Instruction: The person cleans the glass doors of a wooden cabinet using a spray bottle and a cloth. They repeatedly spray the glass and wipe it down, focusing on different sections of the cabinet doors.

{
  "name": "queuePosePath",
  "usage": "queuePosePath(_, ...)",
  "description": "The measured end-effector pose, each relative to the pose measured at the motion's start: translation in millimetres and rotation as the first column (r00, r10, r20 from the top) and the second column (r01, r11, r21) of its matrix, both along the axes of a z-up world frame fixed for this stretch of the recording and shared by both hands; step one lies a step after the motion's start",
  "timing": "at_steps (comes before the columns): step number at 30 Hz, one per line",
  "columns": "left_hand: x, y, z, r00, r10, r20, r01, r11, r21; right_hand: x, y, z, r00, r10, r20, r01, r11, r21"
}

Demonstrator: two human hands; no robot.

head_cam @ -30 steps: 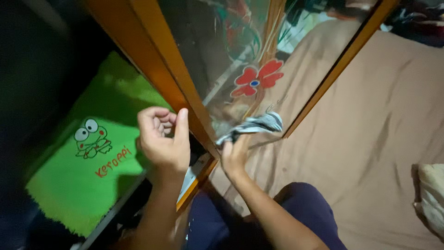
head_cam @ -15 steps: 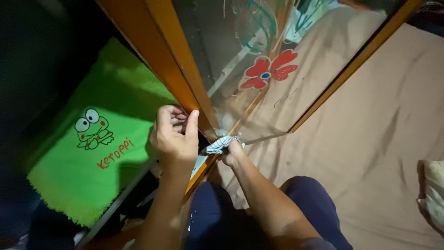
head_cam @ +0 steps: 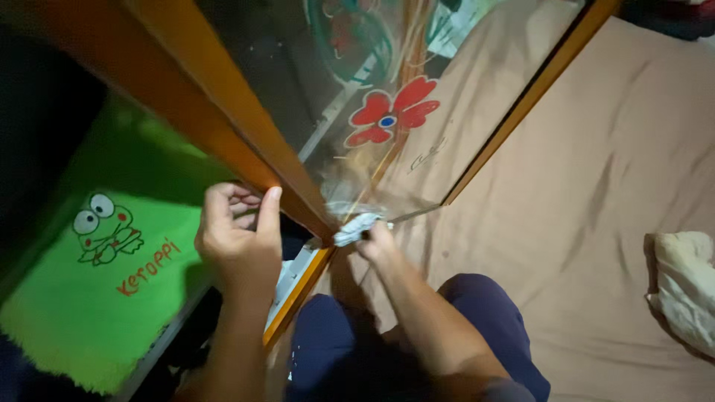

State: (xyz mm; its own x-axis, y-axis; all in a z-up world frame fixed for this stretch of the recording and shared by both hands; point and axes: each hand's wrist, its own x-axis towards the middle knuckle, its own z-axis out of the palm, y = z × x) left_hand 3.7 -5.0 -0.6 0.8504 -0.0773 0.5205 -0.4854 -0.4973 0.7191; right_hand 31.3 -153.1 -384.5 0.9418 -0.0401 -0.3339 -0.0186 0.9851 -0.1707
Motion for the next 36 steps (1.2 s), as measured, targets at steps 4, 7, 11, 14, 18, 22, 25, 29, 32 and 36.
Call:
queuePosePath(4, 3.4, 0.5, -2.9, 0.999, -0.021, 0.029, 0.02, 1.0, 0.022, -2.6, -81.2, -38.5, 0.952, -0.182, -0.245, 0.213, 0.971, 0.108)
queuePosePath(7, 2.0, -0.9, -3.4, 1.0, -0.007, 0.006, 0.006, 1.0, 0.004, -17.0, -138.4, -22.5, 0.912, -0.275, -0.305, 0.316, 0.944, 0.092)
queuePosePath(11, -2.2, -4.5, 1.5, 0.999, 0.045, 0.008, -0.045, 0.998, 0.036, -28.5, -161.8, 52.5, 0.936, -0.296, 0.192, 0.308, 0.951, -0.033)
queuePosePath(14, -6.5, -5.2, 11.0, 0.996, 0.077, -0.037, -0.074, 0.995, 0.059, -27.4, -131.8, 142.1, 0.786, -0.615, -0.07, 0.523, 0.72, -0.456)
queuePosePath(18, -13.5, -6.6, 25.2, 0.988, 0.139, -0.064, -0.132, 0.986, 0.103, -34.4, -83.5, 278.1, 0.577, -0.736, 0.355, 0.537, 0.015, -0.843)
queuePosePath(22, -16.7, -5.9, 37.9, 0.984, 0.174, 0.031, -0.177, 0.976, 0.124, -44.2, -90.5, 381.5, 0.562, -0.397, 0.726, 0.468, -0.571, -0.675)
queuePosePath(25, -16.5, -5.6, 41.8, 0.988, 0.14, 0.058, -0.143, 0.988, 0.049, -46.7, -107.0, 394.5, 0.56, -0.27, 0.783, 0.415, -0.727, -0.547)
queuePosePath(29, -20.4, -8.1, 47.6, 0.988, 0.141, 0.064, -0.145, 0.987, 0.065, -44.7, -101.6, 318.7, 0.583, -0.4, 0.707, 0.286, -0.713, -0.64)
queuePosePath(32, -23.4, -7.5, 49.4, 0.977, 0.196, 0.088, -0.209, 0.961, 0.183, -36.8, -77.5, 229.8, 0.587, -0.609, 0.532, 0.369, -0.384, -0.846)
queuePosePath(36, -20.0, -3.7, 44.3, 0.988, 0.141, 0.061, -0.148, 0.981, 0.125, -9.0, -32.1, 145.5, 0.774, -0.632, -0.035, 0.262, 0.37, -0.891)
